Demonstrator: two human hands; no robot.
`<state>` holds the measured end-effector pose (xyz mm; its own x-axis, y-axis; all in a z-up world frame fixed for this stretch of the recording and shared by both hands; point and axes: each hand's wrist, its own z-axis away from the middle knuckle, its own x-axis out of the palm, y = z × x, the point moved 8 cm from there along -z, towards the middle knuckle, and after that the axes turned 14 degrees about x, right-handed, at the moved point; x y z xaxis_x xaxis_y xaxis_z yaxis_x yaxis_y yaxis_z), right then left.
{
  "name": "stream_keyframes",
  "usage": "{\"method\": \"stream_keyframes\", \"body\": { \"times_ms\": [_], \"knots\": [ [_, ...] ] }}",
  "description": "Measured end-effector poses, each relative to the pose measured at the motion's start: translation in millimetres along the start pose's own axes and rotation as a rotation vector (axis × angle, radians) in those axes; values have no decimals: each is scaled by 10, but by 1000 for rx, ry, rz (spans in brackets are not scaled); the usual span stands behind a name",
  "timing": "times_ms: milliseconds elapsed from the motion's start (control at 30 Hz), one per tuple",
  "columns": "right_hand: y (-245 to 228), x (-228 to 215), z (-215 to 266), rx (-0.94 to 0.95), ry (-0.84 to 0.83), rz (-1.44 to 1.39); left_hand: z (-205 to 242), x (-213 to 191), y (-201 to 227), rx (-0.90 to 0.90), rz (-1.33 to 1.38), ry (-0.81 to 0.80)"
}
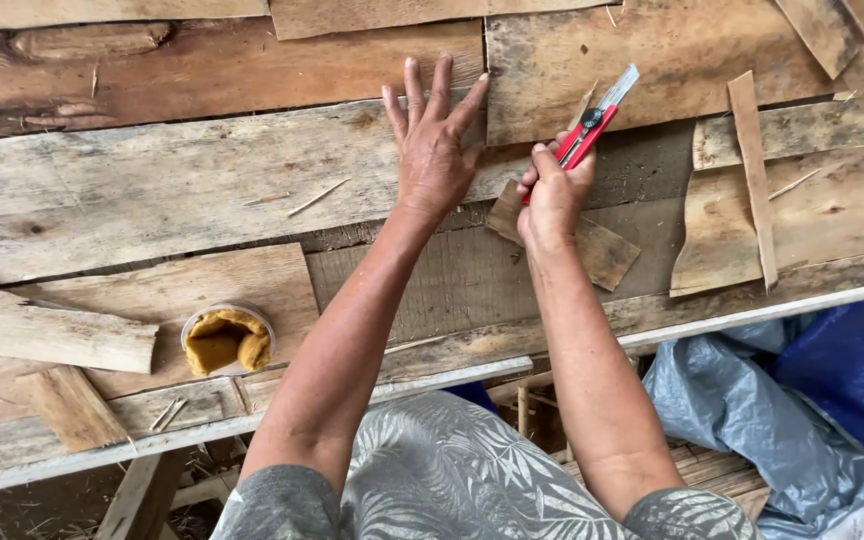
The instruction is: Trimming and fitting thin wood veneer pieces onto a wooden surface using a utility knife
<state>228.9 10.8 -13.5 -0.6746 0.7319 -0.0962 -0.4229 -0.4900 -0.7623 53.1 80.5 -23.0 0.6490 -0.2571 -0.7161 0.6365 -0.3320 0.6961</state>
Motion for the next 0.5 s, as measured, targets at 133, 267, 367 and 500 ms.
{"method": "stream_keyframes", "body": {
  "times_ms": [133,267,367,500],
  "knots": [
    [24,-7,-111,17,21,-21,-7,9,-4,8,-28,-74],
    [31,-34,-58,13,-4,-77,17,30,13,21,-33,-81],
    [40,-52,-100,-77,-10,-123,-2,28,5,25,-55,-75],
    [20,-14,37,-120,33,-128,18,26,18,31,-51,-56]
  ]
}}
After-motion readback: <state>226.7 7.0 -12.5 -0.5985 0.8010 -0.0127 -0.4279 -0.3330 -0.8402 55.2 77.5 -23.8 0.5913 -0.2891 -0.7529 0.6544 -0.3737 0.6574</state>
